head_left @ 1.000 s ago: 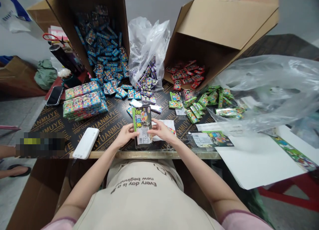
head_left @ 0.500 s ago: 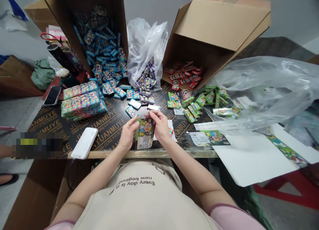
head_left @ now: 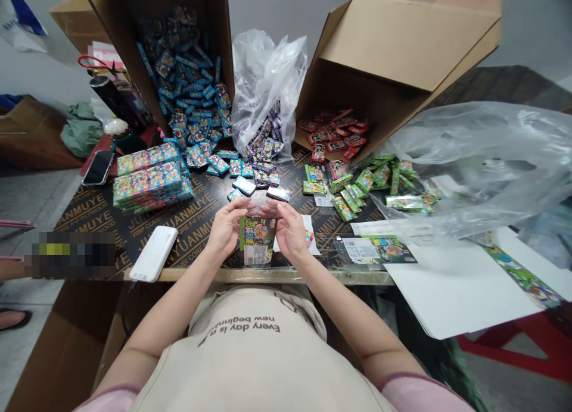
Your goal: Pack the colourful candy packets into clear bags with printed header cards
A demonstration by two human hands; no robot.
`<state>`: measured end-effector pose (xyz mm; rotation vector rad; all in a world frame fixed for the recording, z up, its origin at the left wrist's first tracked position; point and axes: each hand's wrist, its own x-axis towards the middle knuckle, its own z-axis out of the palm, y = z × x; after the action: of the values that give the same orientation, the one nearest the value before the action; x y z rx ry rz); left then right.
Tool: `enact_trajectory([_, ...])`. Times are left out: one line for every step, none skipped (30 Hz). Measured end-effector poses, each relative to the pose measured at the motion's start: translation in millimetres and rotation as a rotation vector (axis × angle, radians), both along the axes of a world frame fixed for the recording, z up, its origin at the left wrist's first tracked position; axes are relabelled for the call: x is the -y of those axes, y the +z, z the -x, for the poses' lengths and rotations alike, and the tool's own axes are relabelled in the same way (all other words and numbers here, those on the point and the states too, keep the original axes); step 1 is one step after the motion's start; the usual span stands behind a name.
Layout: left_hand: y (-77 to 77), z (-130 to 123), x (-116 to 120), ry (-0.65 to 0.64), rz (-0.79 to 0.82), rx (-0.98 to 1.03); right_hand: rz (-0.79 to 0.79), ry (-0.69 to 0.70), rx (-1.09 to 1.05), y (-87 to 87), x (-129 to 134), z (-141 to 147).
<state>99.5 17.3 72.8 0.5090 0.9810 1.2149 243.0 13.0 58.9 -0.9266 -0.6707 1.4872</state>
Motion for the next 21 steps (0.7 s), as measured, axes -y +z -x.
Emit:
enact_trajectory([-0.6,-0.7,-0.2,0.006,-0.002,0.013,-0.002,-0.006,0.006,-0.5,0.2,0.2])
enact_trajectory([-1.4,-1.6,-0.4,0.014,-0.009,0.021,-0.006,-0.008,0.021,-1.2,-0.2,0.0])
enact_trajectory([-2.4,-2.5,-0.6,0.024,-0.021,0.023,-0.013,-0.005,0.046,-1.8,-1.2,-0.7])
enact_trajectory([-3.4,-3.3,-0.7,0.036,-0.038,0.018,-0.023,0.0,0.078,-2.4,-2.7,-2.0])
enact_trajectory([-4.4,-3.9,-0.3,0.05,-0.058,0.006,-0.035,0.005,0.117,-2.7,-4.6,-3.8])
enact_trajectory([-5.1,-4.3,0.6,0.062,-0.085,-0.019,-0.052,0.009,0.16,-2.6,-6.7,-6.2])
enact_trajectory([-5.5,-4.2,2.0,0.067,-0.129,-0.063,-0.075,0.012,0.208,-2.1,-8.6,-8.9])
enact_trajectory([-5.6,-3.7,4.1,0.062,-0.192,-0.133,-0.106,0.017,0.26,-1.3,-10.1,-12.0])
enact_trajectory([-5.2,-2.7,6.6,0.044,-0.27,-0.233,-0.145,0.031,0.313,-0.1,-10.9,-15.2])
enact_trajectory([-4.3,-1.0,9.3,0.019,-0.352,-0.358,-0.194,0.05,0.364,1.1,-11.2,-18.4])
enact_trajectory([-3.0,1.2,11.9,-0.006,-0.429,-0.488,-0.251,0.076,0.409,2.3,-10.8,-21.5])
enact_trajectory([-1.4,4.0,14.3,-0.028,-0.49,-0.602,-0.312,0.103,0.449,3.4,-10.0,-24.3])
enact_trajectory([0.4,7.1,16.3,-0.044,-0.525,-0.686,-0.37,0.122,0.483,4.1,-9.0,-26.7])
enact_trajectory([2.4,10.5,17.7,-0.058,-0.538,-0.729,-0.42,0.13,0.513,4.5,-8.0,-28.6])
enact_trajectory([4.4,14.1,18.5,-0.077,-0.541,-0.738,-0.455,0.128,0.538,4.6,-7.3,-30.1])
enact_trajectory([6.3,17.6,18.8,-0.099,-0.541,-0.726,-0.472,0.123,0.557,4.4,-6.8,-31.2])
enact_trajectory([7.9,21.0,18.8,-0.121,-0.539,-0.716,-0.473,0.124,0.571,4.0,-6.5,-31.9])
enact_trajectory([9.2,24.1,18.6,-0.136,-0.542,-0.718,-0.468,0.128,0.579,3.4,-6.5,-32.3])
enact_trajectory([9.9,26.8,18.4,-0.14,-0.557,-0.733,-0.47,0.136,0.587,2.7,-6.4,-32.7])
enact_trajectory([10.3,29.1,18.3,-0.136,-0.593,-0.762,-0.487,0.14,0.597,1.8,-6.3,-33.1])
enact_trajectory([10.2,31.0,18.5,-0.125,-0.645,-0.804,-0.522,0.136,0.613,0.9,-6.0,-33.8])
